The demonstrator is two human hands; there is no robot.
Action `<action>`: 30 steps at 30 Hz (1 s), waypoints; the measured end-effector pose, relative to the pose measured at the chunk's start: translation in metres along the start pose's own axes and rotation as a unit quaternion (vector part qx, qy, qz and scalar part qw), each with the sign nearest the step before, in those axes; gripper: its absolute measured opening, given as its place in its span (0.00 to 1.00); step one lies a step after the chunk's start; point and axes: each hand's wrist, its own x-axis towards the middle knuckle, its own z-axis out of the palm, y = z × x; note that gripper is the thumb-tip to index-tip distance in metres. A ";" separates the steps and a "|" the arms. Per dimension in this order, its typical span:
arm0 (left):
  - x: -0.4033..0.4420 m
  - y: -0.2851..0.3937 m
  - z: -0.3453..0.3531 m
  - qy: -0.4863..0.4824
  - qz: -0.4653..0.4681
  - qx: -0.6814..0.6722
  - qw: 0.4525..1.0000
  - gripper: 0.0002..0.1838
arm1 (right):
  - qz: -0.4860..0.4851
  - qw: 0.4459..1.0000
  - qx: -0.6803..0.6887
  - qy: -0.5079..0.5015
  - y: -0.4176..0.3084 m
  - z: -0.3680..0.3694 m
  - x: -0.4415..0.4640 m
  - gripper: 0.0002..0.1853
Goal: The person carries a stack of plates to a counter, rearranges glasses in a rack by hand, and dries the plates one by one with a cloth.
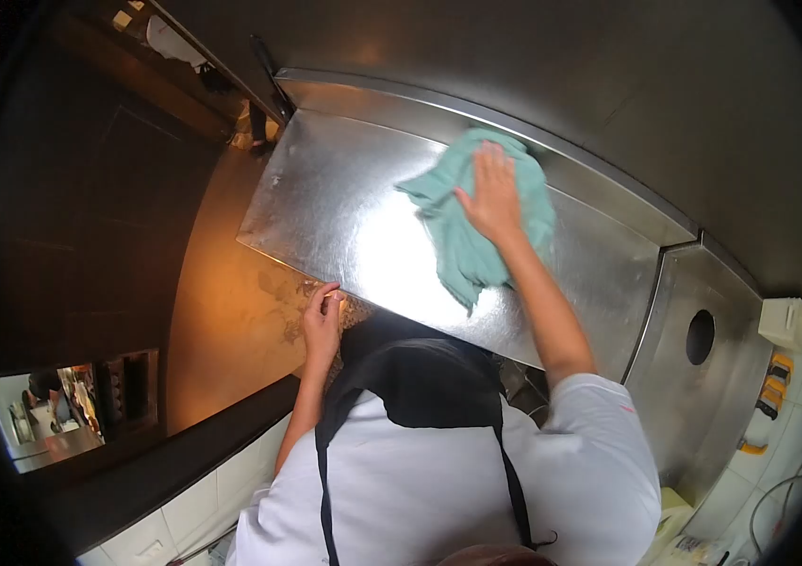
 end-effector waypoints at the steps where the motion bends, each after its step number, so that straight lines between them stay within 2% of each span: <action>1: 0.002 -0.002 0.004 -0.012 0.016 0.000 1.000 0.12 | -0.011 1.000 0.020 0.011 -0.019 0.012 0.012 0.42; 5: 0.021 0.016 0.017 -0.072 0.058 0.012 0.996 0.13 | -0.113 0.984 0.128 -0.048 -0.087 0.019 -0.017 0.26; 7: 0.036 0.020 0.022 -0.090 0.083 0.014 0.992 0.13 | -0.174 0.979 0.086 -0.061 -0.087 0.013 -0.052 0.22; 10: 0.061 0.034 0.025 -0.102 0.105 0.009 0.989 0.12 | -0.146 0.975 0.135 -0.096 -0.075 -0.008 -0.093 0.23; 12: 0.075 0.048 0.026 -0.116 0.101 0.017 0.988 0.14 | 0.011 0.971 0.212 -0.111 -0.072 -0.039 -0.100 0.25; 13: 0.086 0.047 0.030 -0.110 0.156 0.057 0.980 0.16 | 0.091 0.958 0.248 -0.115 -0.071 -0.050 -0.100 0.26; 16: 0.116 0.042 0.061 -0.096 0.323 0.159 0.928 0.23 | 0.137 0.989 -0.016 0.045 -0.052 -0.047 -0.081 0.25; 17: 0.125 0.044 0.077 -0.087 0.381 0.179 0.903 0.25 | 0.127 0.991 -0.017 0.025 -0.046 -0.044 -0.084 0.23; 19: 0.144 0.037 0.103 -0.174 0.416 0.213 0.867 0.24 | 0.111 0.994 -0.019 -0.007 -0.039 -0.034 -0.085 0.21; 20: 0.151 0.037 0.111 -0.215 0.432 0.229 0.845 0.24 | 0.177 0.981 0.026 -0.072 -0.046 -0.045 -0.080 0.18; 22: 0.161 0.045 0.108 -0.314 0.372 0.246 0.838 0.22 | 0.305 0.925 0.121 -0.193 -0.071 -0.074 -0.066 0.14; 23: 0.168 0.053 0.104 -0.361 0.342 0.256 0.829 0.21 | 0.314 0.925 0.143 -0.158 -0.060 -0.079 -0.065 0.12; 24: 0.177 0.067 0.096 -0.378 0.325 0.209 0.841 0.19 | 0.322 0.924 0.165 -0.124 -0.037 -0.087 -0.066 0.11; 25: 0.181 0.117 0.078 -0.419 0.250 0.222 0.844 0.17 | 0.330 0.920 0.188 -0.093 -0.019 -0.092 -0.066 0.09; 26: 0.189 0.146 0.070 -0.416 0.258 0.189 0.851 0.16 | 0.353 0.899 0.257 -0.042 -0.032 -0.137 -0.042 0.08; 27: 0.196 0.181 0.064 -0.397 0.316 0.156 0.847 0.16 | 0.269 0.893 0.361 0.036 -0.008 -0.150 -0.035 0.09; 28: 0.205 0.201 0.070 -0.327 0.425 0.067 0.841 0.15 | 0.213 0.905 0.361 0.078 -0.011 -0.186 -0.014 0.10; 30: 0.206 0.270 0.062 -0.285 0.490 0.022 0.824 0.13 | 0.211 0.897 0.367 0.126 -0.032 -0.252 0.014 0.10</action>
